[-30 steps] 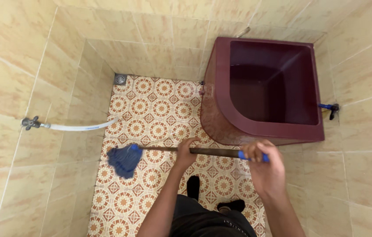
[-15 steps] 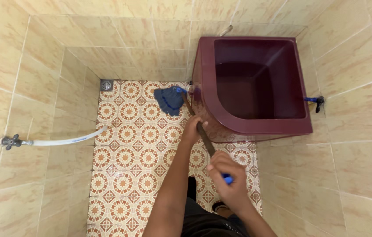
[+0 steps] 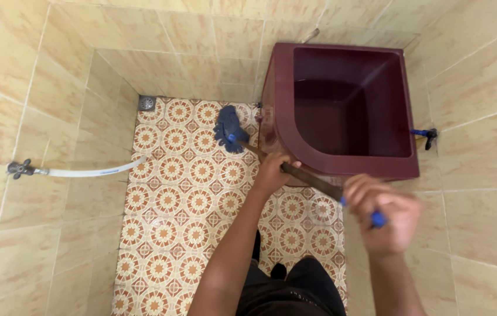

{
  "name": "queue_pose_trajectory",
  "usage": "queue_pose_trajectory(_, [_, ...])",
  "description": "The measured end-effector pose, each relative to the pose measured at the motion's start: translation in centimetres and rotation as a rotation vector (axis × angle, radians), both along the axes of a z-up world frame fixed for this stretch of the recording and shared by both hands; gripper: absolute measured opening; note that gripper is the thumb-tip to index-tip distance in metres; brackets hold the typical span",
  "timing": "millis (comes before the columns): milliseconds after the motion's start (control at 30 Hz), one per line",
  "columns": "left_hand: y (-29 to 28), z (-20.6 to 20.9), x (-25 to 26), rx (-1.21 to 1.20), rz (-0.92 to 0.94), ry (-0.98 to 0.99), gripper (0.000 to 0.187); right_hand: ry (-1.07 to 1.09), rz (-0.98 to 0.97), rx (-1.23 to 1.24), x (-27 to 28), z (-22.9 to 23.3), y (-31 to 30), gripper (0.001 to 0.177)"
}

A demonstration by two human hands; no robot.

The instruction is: The person mops the tiled floor of a room using a mop, moving the mop head across the surface and around a brown container.

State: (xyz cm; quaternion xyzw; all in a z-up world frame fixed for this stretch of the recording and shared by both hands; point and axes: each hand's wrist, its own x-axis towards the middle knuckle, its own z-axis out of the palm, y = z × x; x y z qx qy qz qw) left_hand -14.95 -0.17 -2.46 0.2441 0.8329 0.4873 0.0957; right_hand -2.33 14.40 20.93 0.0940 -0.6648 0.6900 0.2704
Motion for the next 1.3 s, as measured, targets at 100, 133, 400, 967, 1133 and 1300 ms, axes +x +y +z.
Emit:
queue_pose_trajectory(100, [-0.8,1.3,1.0,-0.087,-0.012,-0.104,0.044,0.006,-0.068,-0.09,-0.2,0.8,0.8,0.047])
queue_pose_trajectory(133, [-1.2,1.6,1.6,-0.112,-0.012,-0.143,0.047,0.007,-0.088,-0.107,-0.1,0.8,1.1,0.046])
queue_pose_trajectory(400, [-6.7,0.6,6.2,-0.07,0.043,-0.143,0.021,-0.1,-0.247,-0.365,-0.8,-1.8,-0.2,0.049])
queue_pose_trajectory(967, [-5.9,-5.1,8.8,0.022,0.464,-0.118,0.013,-0.4,-0.083,-0.574,2.2,-0.8,-1.8,0.038])
queue_pose_trajectory(1133, [-2.9,-1.9,6.4,0.008,0.284,-0.196,0.013,-0.301,-0.151,-0.584,3.5,1.8,-1.5,0.03])
queue_pose_trajectory(1300, [-0.9,-0.6,3.4,0.054,0.128,-0.265,0.016,-0.225,-0.184,-0.468,5.2,1.8,-2.9,0.028])
